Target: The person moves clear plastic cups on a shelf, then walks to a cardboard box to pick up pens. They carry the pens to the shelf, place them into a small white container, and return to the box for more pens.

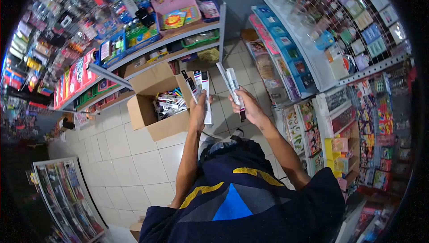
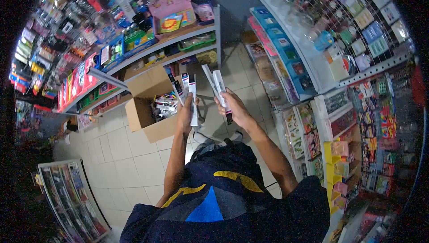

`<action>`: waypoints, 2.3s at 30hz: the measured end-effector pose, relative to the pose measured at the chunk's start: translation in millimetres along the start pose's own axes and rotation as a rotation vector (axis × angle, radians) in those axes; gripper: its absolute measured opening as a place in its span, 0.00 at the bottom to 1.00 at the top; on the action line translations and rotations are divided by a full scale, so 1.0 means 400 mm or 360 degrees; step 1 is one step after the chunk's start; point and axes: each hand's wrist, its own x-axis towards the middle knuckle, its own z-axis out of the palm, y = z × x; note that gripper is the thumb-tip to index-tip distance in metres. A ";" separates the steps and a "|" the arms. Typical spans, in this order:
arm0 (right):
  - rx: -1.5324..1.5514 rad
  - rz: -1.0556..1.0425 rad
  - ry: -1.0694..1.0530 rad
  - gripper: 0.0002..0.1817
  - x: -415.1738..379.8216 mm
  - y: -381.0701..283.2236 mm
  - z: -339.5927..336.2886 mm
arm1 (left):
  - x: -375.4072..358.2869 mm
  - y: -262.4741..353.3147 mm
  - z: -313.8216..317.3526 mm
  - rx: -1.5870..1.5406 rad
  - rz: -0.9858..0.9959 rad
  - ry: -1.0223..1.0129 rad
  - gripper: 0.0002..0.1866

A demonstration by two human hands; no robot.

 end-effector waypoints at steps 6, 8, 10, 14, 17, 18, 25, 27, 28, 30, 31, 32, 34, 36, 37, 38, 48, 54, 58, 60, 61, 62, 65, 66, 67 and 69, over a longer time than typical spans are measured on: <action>-0.0062 -0.0156 0.0229 0.12 -0.088 -0.037 -0.120 | -0.049 -0.058 0.129 0.0228 -0.0091 -0.0119 0.12; -0.0024 -0.0202 0.0295 0.13 -0.110 -0.033 -0.157 | -0.055 -0.089 0.159 0.0337 -0.0166 -0.0161 0.12; -0.0028 -0.0260 0.0306 0.12 -0.121 -0.030 -0.201 | -0.062 -0.117 0.194 0.0281 -0.0182 -0.0194 0.13; -0.0037 -0.0349 0.0421 0.11 -0.155 -0.054 -0.265 | -0.075 -0.129 0.255 0.0250 -0.0281 -0.0311 0.13; 0.0014 -0.0587 0.0529 0.10 -0.184 -0.075 -0.281 | -0.071 -0.150 0.284 0.0249 -0.0361 -0.0391 0.13; 0.0019 -0.0731 0.0527 0.11 -0.187 -0.083 -0.283 | -0.071 -0.155 0.296 0.0244 -0.0380 -0.0417 0.13; -0.1609 -0.1533 0.0769 0.10 -0.251 -0.155 -0.228 | -0.068 -0.160 0.353 -0.0062 -0.0565 -0.0668 0.13; -0.1892 -0.1750 0.0680 0.13 -0.259 -0.152 -0.201 | -0.065 -0.146 0.356 -0.0107 -0.0715 -0.0616 0.12; -0.2080 -0.1850 0.0592 0.14 -0.260 -0.148 -0.196 | -0.066 -0.120 0.367 -0.0098 -0.0761 -0.0630 0.11; -0.2344 -0.2014 0.0366 0.13 -0.245 -0.130 -0.217 | -0.042 -0.144 0.355 -0.0247 -0.0872 -0.0670 0.11; -0.2335 -0.1903 0.0266 0.13 -0.248 -0.130 -0.204 | -0.037 -0.137 0.352 -0.0261 -0.0876 -0.0722 0.11; -0.2363 -0.1873 0.0279 0.14 -0.244 -0.123 -0.199 | -0.019 -0.150 0.344 -0.0284 -0.0876 -0.0775 0.11; -0.2364 -0.1827 0.0319 0.14 -0.229 -0.108 -0.195 | -0.005 -0.140 0.343 -0.0292 -0.0868 -0.0842 0.11; -0.2322 -0.1793 0.0377 0.13 -0.216 -0.104 -0.190 | -0.001 -0.126 0.348 -0.0268 -0.0853 -0.0881 0.12; -0.2299 -0.1765 0.0409 0.13 -0.209 -0.106 -0.185 | 0.005 -0.126 0.351 -0.0257 -0.0879 -0.0857 0.12; -0.2273 -0.1735 0.0440 0.13 -0.203 -0.106 -0.178 | 0.009 -0.129 0.350 -0.0245 -0.0907 -0.0831 0.13; -0.2236 -0.1237 0.0641 0.16 -0.148 -0.085 -0.168 | 0.084 -0.161 0.322 -0.0414 -0.1056 -0.0993 0.28; -0.2247 -0.1276 0.0946 0.16 -0.131 -0.073 -0.132 | 0.137 -0.133 0.347 0.0021 -0.0766 -0.0907 0.13; -0.0501 -0.1162 0.1533 0.24 -0.083 0.041 -0.171 | 0.168 -0.107 0.399 0.0107 -0.0160 -0.0988 0.10; 0.0718 -0.0910 0.1160 0.24 -0.094 0.073 -0.199 | 0.155 -0.090 0.433 0.0201 0.0119 -0.0830 0.08; 0.1295 -0.0770 0.0910 0.24 -0.096 0.085 -0.209 | 0.154 -0.080 0.448 0.0283 0.0187 -0.0929 0.10; 0.1402 -0.0841 0.0597 0.28 -0.088 0.108 -0.219 | 0.154 -0.072 0.462 0.0361 0.0260 -0.1026 0.11; 0.1574 -0.0905 0.0464 0.29 -0.050 0.060 -0.203 | 0.155 -0.082 0.487 0.0404 0.0276 -0.1207 0.15; 0.1530 -0.0896 0.0435 0.28 -0.066 -0.018 -0.154 | 0.157 -0.095 0.495 0.0392 0.0118 -0.1246 0.16; 0.1386 -0.1015 0.0453 0.28 -0.050 -0.043 -0.163 | 0.167 -0.120 0.501 0.0405 0.0070 -0.1293 0.17; 0.1104 -0.1248 0.0496 0.29 -0.030 -0.081 -0.181 | 0.185 -0.166 0.516 0.0434 -0.0025 -0.1387 0.20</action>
